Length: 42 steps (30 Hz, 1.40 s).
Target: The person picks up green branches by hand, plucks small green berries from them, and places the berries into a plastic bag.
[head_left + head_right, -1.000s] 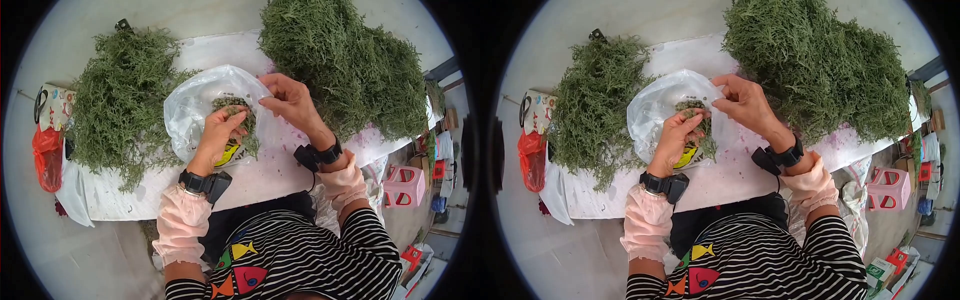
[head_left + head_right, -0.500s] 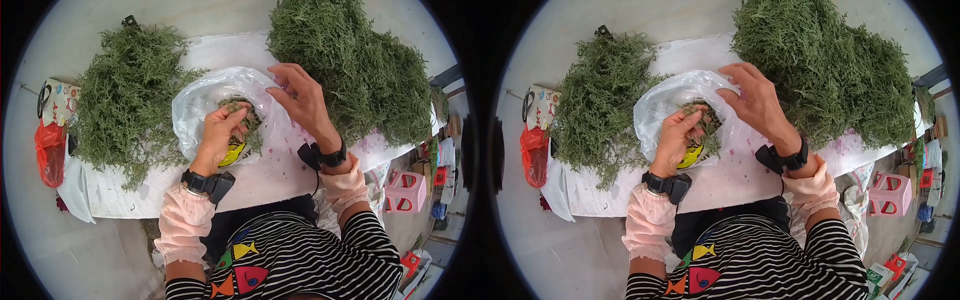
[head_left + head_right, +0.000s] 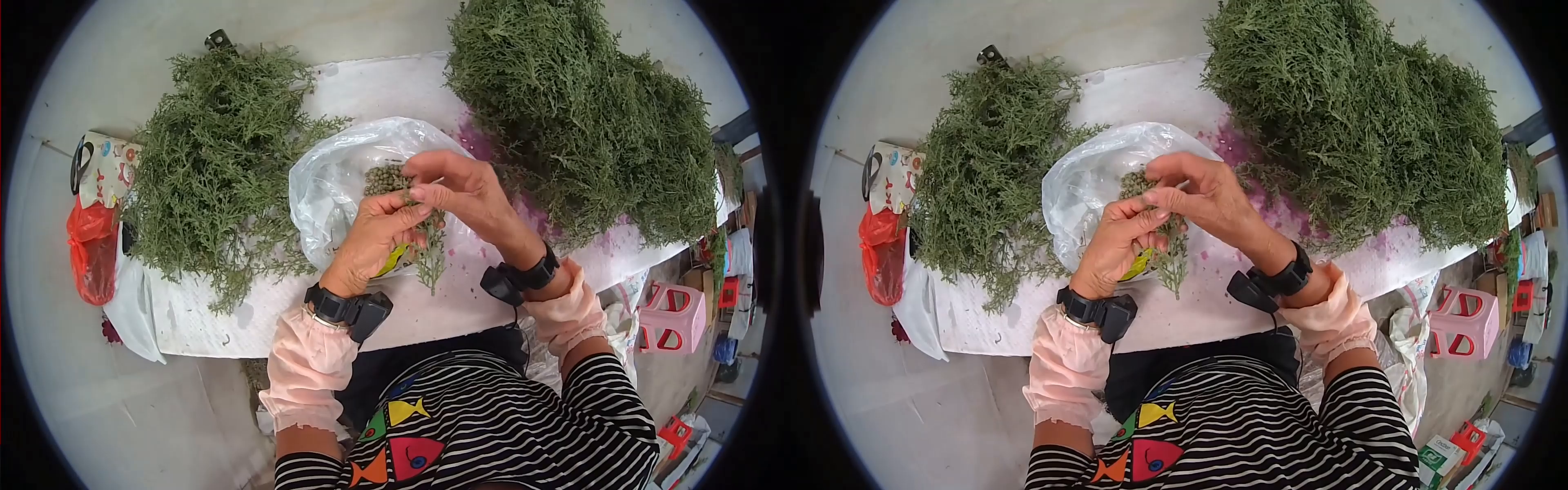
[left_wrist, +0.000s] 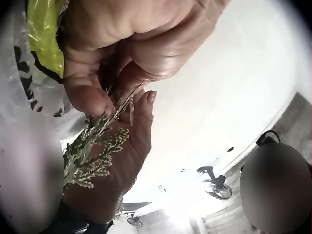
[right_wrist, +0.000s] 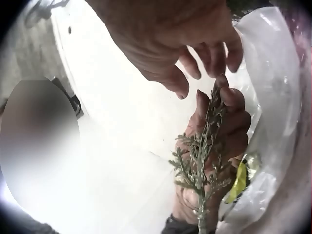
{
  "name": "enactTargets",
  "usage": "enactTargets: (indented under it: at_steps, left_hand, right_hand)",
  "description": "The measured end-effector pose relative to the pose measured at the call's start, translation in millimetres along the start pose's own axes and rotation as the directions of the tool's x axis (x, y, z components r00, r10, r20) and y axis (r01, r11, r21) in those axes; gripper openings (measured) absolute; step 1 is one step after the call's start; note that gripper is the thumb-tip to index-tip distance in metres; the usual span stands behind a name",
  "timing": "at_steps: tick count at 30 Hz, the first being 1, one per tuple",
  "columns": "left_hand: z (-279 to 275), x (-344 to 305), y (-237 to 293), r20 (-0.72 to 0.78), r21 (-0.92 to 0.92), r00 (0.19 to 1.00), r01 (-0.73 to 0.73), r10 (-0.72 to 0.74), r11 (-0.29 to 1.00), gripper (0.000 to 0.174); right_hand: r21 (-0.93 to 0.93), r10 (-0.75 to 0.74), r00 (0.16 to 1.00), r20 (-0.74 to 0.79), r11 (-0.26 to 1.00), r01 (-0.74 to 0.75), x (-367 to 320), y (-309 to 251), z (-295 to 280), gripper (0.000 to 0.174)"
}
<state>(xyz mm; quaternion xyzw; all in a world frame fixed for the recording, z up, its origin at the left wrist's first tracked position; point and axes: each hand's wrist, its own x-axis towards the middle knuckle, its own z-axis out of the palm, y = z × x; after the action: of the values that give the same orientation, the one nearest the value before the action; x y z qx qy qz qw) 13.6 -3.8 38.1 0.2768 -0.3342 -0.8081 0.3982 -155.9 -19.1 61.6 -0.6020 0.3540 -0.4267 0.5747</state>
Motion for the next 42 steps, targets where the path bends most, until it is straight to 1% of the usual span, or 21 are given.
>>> enactTargets:
  at_steps: [2, 3, 6, 7, 10, 11, 14, 19, 23, 26, 27, 30, 31, 33, 34, 35, 37, 38, 40, 41, 42]
  left_hand:
    - [1, -1, 0, -0.029, -0.001, 1.000, -0.007, 0.007, 1.000, 0.018]
    - [1, -1, 0, -0.056, 0.022, 0.998, -0.005, 0.006, 1.000, 0.018]
    - [0, -2, -3, -0.109, 0.064, 0.994, 0.005, 0.003, 0.998, 0.018]
    - [0, -3, -4, -0.110, 0.084, 0.994, 0.001, 0.008, 0.996, 0.018]
    - [0, -1, -6, -0.103, 0.125, 0.994, -0.008, 0.021, 0.992, 0.018]
    - [0, 0, -6, -0.089, 0.141, 0.996, 0.000, 0.013, 0.990, 0.018]
    - [-1, -2, -7, -0.071, 0.173, 0.997, 0.020, -0.007, 0.985, 0.017]
    - [0, -3, -9, -0.037, 0.203, 0.999, -0.004, 0.012, 0.979, 0.017]
    - [1, -4, -4, -0.064, 0.196, 0.998, -0.017, 0.030, 0.980, 0.017]
    - [1, -8, -6, -0.069, 0.199, 0.998, 0.001, 0.013, 0.980, 0.018]
    - [4, -9, -4, -0.063, 0.234, 0.998, -0.011, 0.026, 0.972, 0.017]
    - [5, -7, 8, -0.040, 0.313, 0.997, -0.048, 0.063, 0.949, 0.016]
    - [2, -7, 13, -0.074, 0.334, 0.990, -0.090, 0.122, 0.938, 0.016]
    - [-5, -9, 23, -0.145, 0.377, 0.961, -0.168, 0.237, 0.911, 0.016]
    - [-11, -8, 24, -0.148, 0.379, 0.961, -0.163, 0.234, 0.911, 0.016]
    - [-21, -6, 22, -0.186, 0.496, 0.955, -0.111, 0.230, 0.861, 0.016]
    - [-34, 0, 18, -0.253, 0.696, 0.938, 0.005, 0.238, 0.718, 0.017]
    - [-32, 2, 16, -0.251, 0.698, 0.939, 0.009, 0.233, 0.716, 0.017]
    - [-25, 4, 7, -0.062, 0.926, 0.923, -0.088, 0.379, 0.366, 0.019]
    - [-23, 6, 6, 0.061, 0.978, 0.904, -0.139, 0.424, 0.156, 0.020]
    - [-23, 9, 7, 0.069, 0.978, 0.903, -0.145, 0.425, 0.149, 0.020]
  right_hand:
    - [-0.255, -0.257, 0.952, -0.167, 0.944, 0.210, -1, 2, 6, 0.024]
    - [-0.251, -0.255, 0.953, -0.166, 0.945, 0.209, -1, 3, 6, 0.024]
    - [-0.544, -0.450, 0.893, -0.020, 0.754, 0.368, -1, 1, 3, 0.019]
    - [-0.545, -0.449, 0.893, -0.022, 0.754, 0.366, -2, 2, 4, 0.019]
    - [-0.316, -0.172, 0.983, -0.064, 0.938, 0.144, -2, 7, 6, 0.017]
    - [-0.316, -0.172, 0.983, -0.065, 0.938, 0.143, -1, 8, 5, 0.017]
    - [-0.002, 0.042, 0.999, -0.015, 0.999, -0.042, -2, 13, 2, 0.016]
    - [-0.017, 0.035, 0.999, -0.015, 0.999, -0.036, -3, 16, 3, 0.014]
    - [-0.049, -0.077, 0.997, 0.004, 0.996, 0.077, -1, 13, 6, 0.014]
    - [-0.256, -0.109, 0.993, 0.050, 0.959, 0.118, -3, 11, 4, 0.011]
    - [-0.254, -0.102, 0.994, 0.046, 0.961, 0.110, -5, 13, 4, 0.011]
    - [0.177, -0.077, 0.997, 0.002, 0.981, 0.076, -1, 17, 3, 0.008]
    - [0.178, -0.081, 0.997, 0.001, 0.981, 0.080, 0, 11, 0, 0.008]
    - [0.406, 0.025, 0.999, 0.032, 0.913, -0.036, 0, -9, -11, 0.007]
    - [0.514, 0.077, 0.995, 0.057, 0.853, -0.096, -1, -13, -14, 0.007]
    - [0.519, 0.077, 0.995, 0.056, 0.849, -0.095, -2, -12, -15, 0.007]
    - [0.365, 0.083, 0.989, 0.121, 0.923, -0.122, -3, -4, -19, 0.007]
    - [0.284, 0.093, 0.984, 0.151, 0.950, -0.133, -4, 1, -21, 0.007]
    - [0.283, 0.117, 0.985, 0.125, 0.947, -0.149, -10, 17, -15, 0.008]
    - [0.268, 0.128, 0.986, 0.108, 0.951, -0.153, -8, 23, -12, 0.008]
    - [0.248, 0.132, 0.987, 0.092, 0.957, -0.152, -4, 25, -11, 0.009]
